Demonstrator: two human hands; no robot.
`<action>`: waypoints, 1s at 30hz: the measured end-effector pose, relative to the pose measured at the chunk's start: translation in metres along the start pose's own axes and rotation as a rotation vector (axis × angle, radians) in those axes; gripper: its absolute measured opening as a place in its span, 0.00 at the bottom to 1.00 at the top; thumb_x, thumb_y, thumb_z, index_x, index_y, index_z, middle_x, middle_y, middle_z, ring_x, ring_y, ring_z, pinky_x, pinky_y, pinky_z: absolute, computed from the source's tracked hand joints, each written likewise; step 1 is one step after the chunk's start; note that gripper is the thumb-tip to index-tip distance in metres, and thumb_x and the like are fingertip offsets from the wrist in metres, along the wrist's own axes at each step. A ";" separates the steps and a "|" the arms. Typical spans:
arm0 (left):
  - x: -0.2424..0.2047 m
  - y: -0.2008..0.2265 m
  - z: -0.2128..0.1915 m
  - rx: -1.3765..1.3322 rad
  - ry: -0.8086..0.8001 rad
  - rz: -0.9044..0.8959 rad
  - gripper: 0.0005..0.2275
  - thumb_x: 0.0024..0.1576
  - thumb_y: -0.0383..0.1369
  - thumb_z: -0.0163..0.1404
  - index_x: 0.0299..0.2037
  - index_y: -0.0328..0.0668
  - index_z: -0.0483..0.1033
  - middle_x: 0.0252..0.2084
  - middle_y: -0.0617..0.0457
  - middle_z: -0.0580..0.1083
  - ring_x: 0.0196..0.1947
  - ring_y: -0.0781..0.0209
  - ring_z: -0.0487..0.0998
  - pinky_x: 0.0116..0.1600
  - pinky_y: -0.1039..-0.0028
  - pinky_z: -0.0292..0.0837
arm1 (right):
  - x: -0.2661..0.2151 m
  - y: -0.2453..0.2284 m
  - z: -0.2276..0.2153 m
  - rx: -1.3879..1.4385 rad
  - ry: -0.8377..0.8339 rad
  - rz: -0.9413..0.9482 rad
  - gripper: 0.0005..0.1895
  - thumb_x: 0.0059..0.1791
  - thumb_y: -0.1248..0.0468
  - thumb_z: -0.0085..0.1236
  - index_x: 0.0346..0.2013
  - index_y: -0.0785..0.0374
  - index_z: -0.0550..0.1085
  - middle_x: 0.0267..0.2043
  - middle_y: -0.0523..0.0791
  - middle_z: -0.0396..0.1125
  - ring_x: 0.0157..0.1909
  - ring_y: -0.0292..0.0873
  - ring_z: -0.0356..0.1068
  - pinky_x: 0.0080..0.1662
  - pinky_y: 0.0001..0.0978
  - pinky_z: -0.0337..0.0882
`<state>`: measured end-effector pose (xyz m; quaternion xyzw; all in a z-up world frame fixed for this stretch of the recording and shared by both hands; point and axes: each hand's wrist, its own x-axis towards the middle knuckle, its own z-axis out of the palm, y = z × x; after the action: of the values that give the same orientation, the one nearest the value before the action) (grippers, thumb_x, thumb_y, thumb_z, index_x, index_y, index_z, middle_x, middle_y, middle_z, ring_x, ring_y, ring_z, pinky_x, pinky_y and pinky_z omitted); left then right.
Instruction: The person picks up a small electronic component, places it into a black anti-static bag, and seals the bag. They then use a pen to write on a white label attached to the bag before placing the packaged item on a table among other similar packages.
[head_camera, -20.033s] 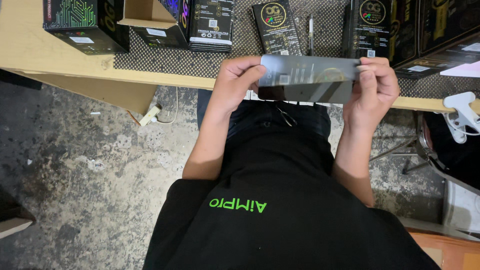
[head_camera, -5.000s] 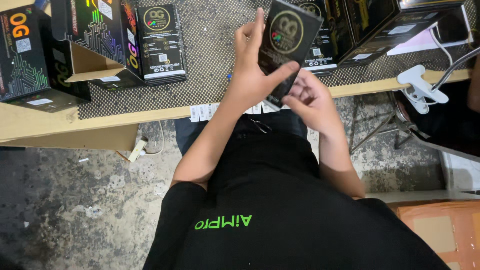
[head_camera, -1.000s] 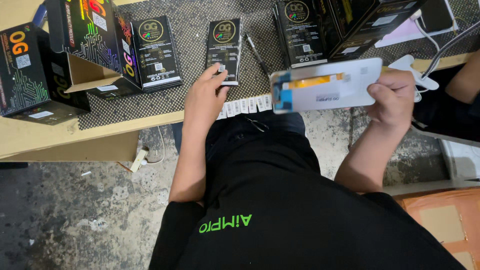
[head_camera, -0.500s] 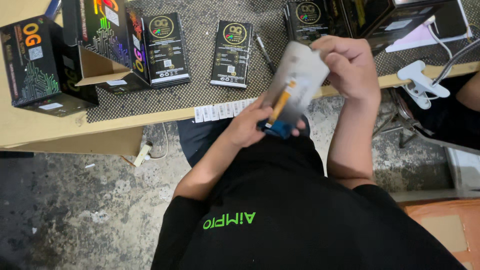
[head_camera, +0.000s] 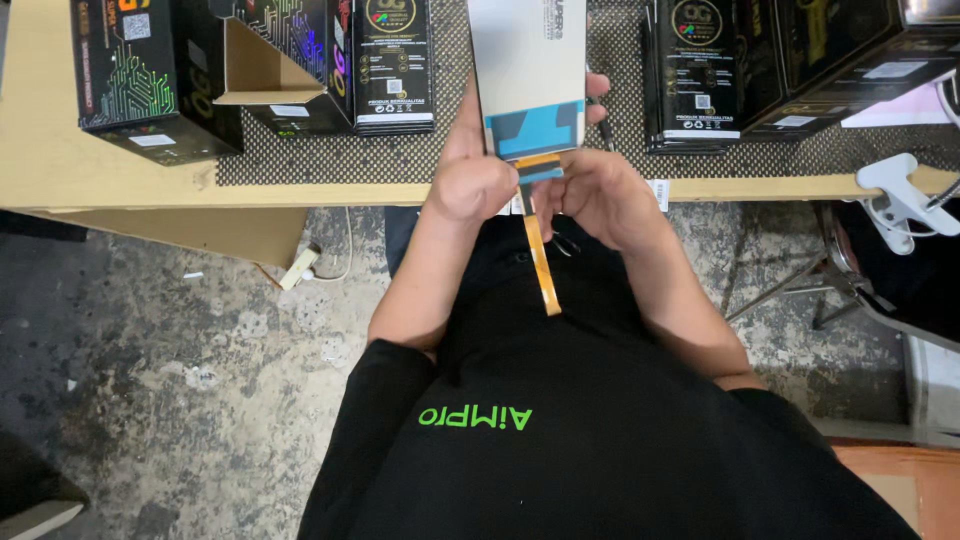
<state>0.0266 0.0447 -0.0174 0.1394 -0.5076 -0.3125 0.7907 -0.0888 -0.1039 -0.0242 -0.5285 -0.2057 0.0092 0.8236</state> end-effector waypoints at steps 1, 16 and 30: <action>-0.001 0.000 0.003 0.001 0.002 0.003 0.40 0.51 0.13 0.39 0.77 0.57 0.53 0.73 0.20 0.57 0.75 0.28 0.64 0.79 0.39 0.64 | 0.000 0.002 0.001 0.000 -0.002 0.003 0.35 0.56 0.37 0.45 0.49 0.70 0.72 0.38 0.52 0.72 0.33 0.47 0.75 0.36 0.34 0.78; -0.011 -0.001 0.019 0.071 0.035 0.032 0.29 0.66 0.35 0.51 0.77 0.56 0.53 0.73 0.23 0.60 0.78 0.28 0.62 0.81 0.43 0.61 | 0.002 -0.007 0.043 -0.534 0.419 -0.085 0.20 0.54 0.67 0.55 0.17 0.62 0.65 0.16 0.39 0.53 0.21 0.32 0.47 0.27 0.28 0.49; -0.032 -0.035 -0.025 -0.063 0.154 0.099 0.35 0.55 0.19 0.55 0.74 0.48 0.57 0.72 0.40 0.68 0.68 0.41 0.73 0.63 0.50 0.73 | -0.006 0.000 0.038 -0.711 0.393 -0.038 0.07 0.54 0.67 0.59 0.30 0.62 0.75 0.20 0.39 0.62 0.23 0.30 0.53 0.31 0.26 0.54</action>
<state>0.0272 0.0359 -0.0696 0.1128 -0.4416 -0.2771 0.8459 -0.1072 -0.0723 -0.0130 -0.7682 -0.0447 -0.1789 0.6131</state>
